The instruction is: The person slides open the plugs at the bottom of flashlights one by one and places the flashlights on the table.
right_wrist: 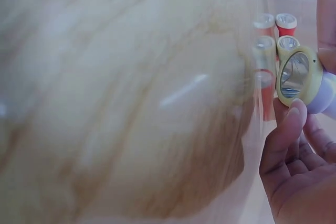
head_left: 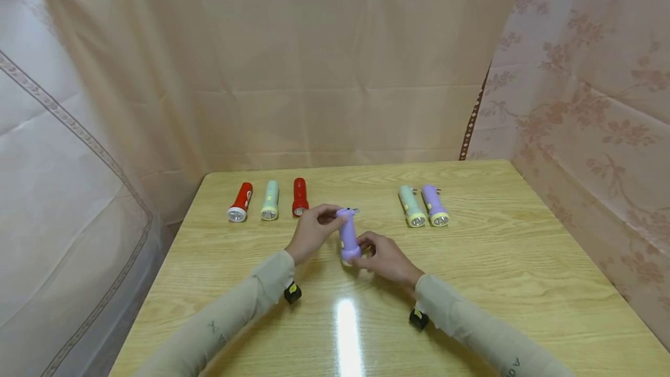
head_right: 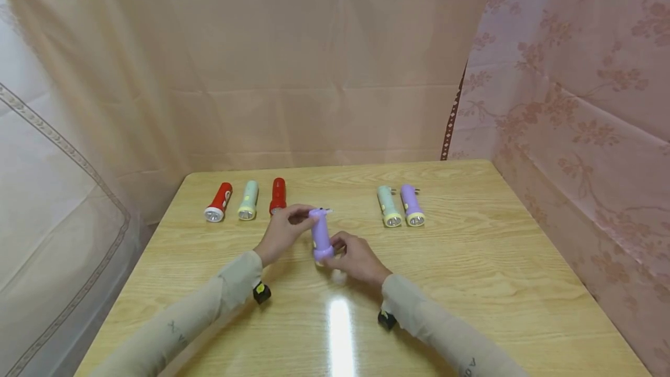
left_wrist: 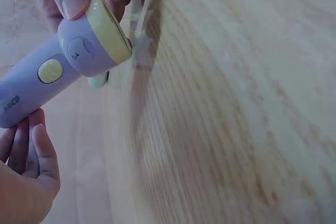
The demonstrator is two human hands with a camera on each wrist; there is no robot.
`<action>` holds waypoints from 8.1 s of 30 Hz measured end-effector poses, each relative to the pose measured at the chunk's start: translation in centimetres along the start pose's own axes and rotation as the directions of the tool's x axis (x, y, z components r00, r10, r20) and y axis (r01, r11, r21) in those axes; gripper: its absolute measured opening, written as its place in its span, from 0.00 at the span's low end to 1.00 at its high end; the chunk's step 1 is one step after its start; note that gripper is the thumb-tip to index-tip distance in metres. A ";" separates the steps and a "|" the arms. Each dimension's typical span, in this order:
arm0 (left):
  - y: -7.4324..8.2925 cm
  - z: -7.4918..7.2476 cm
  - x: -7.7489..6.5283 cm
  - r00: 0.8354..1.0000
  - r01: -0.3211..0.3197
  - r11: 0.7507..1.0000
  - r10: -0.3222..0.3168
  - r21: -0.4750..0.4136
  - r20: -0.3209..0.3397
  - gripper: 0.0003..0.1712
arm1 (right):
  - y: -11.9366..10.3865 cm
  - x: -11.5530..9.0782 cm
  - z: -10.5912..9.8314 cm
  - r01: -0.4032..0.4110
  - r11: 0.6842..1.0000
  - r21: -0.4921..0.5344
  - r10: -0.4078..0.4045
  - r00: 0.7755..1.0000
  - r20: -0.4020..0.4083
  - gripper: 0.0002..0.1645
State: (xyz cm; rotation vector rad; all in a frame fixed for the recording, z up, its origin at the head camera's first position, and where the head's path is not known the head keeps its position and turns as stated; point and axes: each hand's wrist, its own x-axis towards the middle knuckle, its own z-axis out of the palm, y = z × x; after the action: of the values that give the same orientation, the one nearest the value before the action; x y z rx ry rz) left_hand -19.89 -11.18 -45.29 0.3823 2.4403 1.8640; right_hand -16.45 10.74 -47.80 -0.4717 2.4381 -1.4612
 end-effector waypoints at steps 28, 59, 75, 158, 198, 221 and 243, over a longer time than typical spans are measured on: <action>-0.6 2.7 4.7 0.995 0.095 0.991 -0.096 -0.089 -0.006 0.21 | 0.9 0.8 -2.2 -0.144 0.989 -0.033 0.139 0.981 -0.134 0.26; -0.7 5.5 8.6 0.978 0.208 0.968 -0.203 -0.143 0.049 0.22 | 2.3 1.6 -4.9 -0.187 0.981 -0.051 0.176 0.968 -0.180 0.28; -1.6 6.7 10.8 0.975 0.218 0.962 -0.220 -0.166 0.006 0.20 | 2.5 2.3 -6.2 -0.231 0.972 -0.047 0.217 0.954 -0.209 0.30; -1.4 8.7 14.6 0.940 0.338 0.933 -0.341 0.125 0.000 0.18 | 1.7 3.4 -7.4 -0.208 0.895 -0.394 0.033 0.913 -0.406 0.21; 0.0 1.7 5.5 0.955 0.096 0.989 -0.124 0.113 0.269 0.22 | -0.1 0.6 -5.4 -0.042 0.949 -0.311 -0.080 0.926 -0.368 0.13; -1.0 -1.5 -1.1 0.938 0.075 0.995 -0.092 0.064 0.335 0.19 | 0.1 -1.8 -2.3 0.009 0.960 -0.280 -0.056 0.986 -0.159 0.10; -1.8 -3.1 -2.5 0.948 0.106 0.990 -0.130 0.096 0.291 0.21 | 0.4 -1.6 -0.3 0.033 0.970 -0.240 -0.060 0.992 -0.107 0.13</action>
State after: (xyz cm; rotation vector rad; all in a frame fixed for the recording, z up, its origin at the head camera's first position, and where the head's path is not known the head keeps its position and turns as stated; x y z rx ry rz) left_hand -18.39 -15.12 -46.39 0.4703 2.2841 1.5392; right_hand -15.17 11.74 -47.93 -0.5104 2.7260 -1.2495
